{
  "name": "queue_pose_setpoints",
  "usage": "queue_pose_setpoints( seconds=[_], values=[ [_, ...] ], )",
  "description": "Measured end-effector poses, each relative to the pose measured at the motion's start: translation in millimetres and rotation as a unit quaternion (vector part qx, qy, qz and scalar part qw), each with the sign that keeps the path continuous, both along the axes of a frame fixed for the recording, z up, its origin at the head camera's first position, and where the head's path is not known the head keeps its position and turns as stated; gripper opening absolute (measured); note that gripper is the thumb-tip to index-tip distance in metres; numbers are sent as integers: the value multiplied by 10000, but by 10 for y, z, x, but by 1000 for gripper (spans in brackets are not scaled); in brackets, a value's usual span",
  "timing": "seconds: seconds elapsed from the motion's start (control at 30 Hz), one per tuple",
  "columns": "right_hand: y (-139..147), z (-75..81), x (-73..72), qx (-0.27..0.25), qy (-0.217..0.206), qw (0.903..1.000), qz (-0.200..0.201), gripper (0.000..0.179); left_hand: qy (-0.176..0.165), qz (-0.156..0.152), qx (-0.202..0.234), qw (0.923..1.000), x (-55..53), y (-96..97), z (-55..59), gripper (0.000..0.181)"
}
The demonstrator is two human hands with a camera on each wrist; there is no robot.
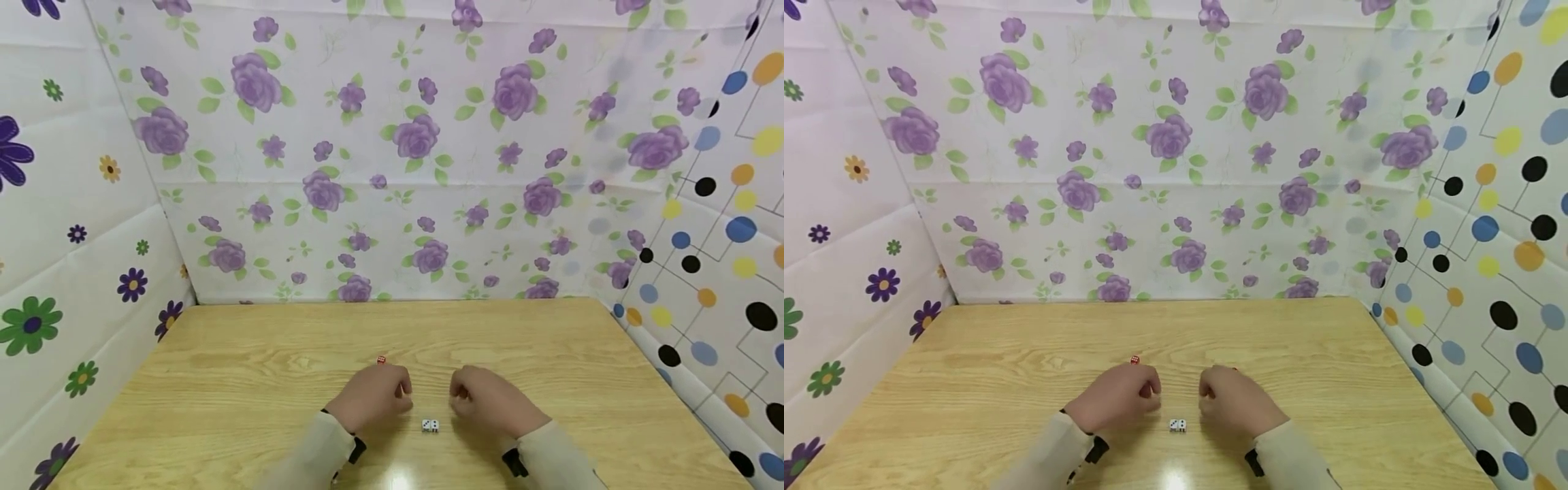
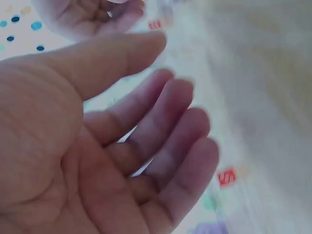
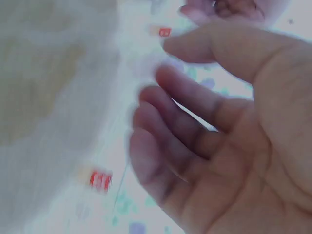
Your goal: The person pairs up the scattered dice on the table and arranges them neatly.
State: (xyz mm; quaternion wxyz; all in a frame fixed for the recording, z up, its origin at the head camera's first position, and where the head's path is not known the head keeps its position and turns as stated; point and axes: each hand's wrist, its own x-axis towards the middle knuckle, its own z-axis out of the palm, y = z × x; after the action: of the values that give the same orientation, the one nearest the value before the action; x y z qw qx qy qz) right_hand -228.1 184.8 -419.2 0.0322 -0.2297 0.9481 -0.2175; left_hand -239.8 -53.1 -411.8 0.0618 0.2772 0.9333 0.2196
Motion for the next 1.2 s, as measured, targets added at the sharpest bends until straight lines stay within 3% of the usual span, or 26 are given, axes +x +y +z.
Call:
queue_pose_setpoints(
  seconds=[0.17,0.27,0.5,0.63,0.87,1.2],
  values=[
    [237,12,-126,381,559,9885,-1356,7,611,575,-40,9965,-238,-190,13,27],
    [315,-15,-171,541,444,9834,-1676,14,744,651,-165,9950,-354,-259,-16,35],
    [296,-59,-245,674,211,9852,-1561,22,499,551,-328,9967,-470,-273,-108,35],
    [282,-69,-260,766,267,9852,-1512,19,349,537,-263,9976,-489,-274,-134,25],
    [273,-127,-276,733,385,9858,-1459,4,191,462,-18,9987,-476,-285,-152,10],
    [255,-72,-267,654,177,9858,-1534,12,199,376,-98,9990,-441,-168,-149,11]
  ],
)
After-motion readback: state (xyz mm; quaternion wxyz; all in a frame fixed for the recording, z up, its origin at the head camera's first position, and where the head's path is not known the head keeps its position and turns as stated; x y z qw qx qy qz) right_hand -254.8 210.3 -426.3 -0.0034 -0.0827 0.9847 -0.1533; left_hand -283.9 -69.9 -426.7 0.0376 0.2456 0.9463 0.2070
